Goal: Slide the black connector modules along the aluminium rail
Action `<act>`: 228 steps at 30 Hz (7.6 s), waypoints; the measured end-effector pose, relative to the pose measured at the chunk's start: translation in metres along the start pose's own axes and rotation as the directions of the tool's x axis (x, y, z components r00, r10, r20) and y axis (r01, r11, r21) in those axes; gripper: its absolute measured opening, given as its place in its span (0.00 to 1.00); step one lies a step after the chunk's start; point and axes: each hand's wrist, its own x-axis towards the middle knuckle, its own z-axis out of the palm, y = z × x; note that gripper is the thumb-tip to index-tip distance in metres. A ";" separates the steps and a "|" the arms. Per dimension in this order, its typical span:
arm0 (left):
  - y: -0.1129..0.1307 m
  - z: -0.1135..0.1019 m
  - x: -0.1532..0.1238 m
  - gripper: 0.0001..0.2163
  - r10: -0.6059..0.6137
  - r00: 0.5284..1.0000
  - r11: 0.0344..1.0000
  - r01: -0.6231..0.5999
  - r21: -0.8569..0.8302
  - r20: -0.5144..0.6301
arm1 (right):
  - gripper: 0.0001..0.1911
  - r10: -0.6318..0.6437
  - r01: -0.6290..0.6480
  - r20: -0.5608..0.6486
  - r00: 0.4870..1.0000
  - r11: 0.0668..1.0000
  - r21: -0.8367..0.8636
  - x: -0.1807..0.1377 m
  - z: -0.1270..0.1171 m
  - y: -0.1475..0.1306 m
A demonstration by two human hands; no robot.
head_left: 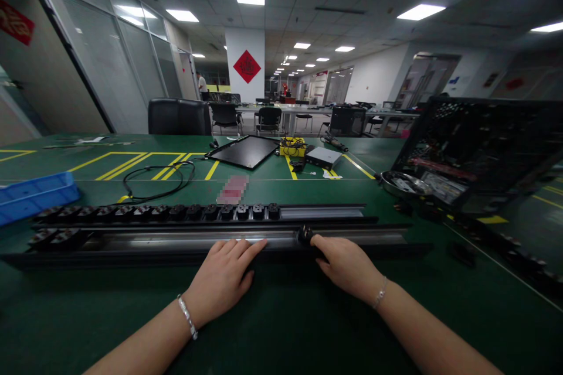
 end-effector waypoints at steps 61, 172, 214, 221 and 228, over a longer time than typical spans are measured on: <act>0.000 0.001 0.000 0.27 0.007 1.000 1.000 -0.007 -0.002 -0.009 | 0.11 0.066 -0.067 0.015 0.998 0.989 0.130 -0.003 -0.006 0.009; -0.001 0.001 0.000 0.27 0.022 1.000 1.000 -0.022 0.010 -0.014 | 0.09 0.069 -0.078 0.055 0.996 0.982 0.173 -0.005 -0.007 0.022; -0.001 0.001 0.000 0.27 0.024 1.000 1.000 -0.024 -0.002 -0.018 | 0.08 0.068 -0.084 0.096 0.993 0.982 0.171 -0.006 -0.007 0.032; -0.001 0.001 0.000 0.27 0.027 0.999 0.999 -0.026 0.018 -0.028 | 0.08 0.083 -0.101 0.105 0.991 0.979 0.176 -0.005 -0.009 0.031; -0.002 0.002 -0.001 0.28 0.026 0.999 1.000 -0.026 0.008 -0.030 | 0.09 0.054 -0.069 0.094 0.994 0.983 0.169 -0.007 -0.009 0.033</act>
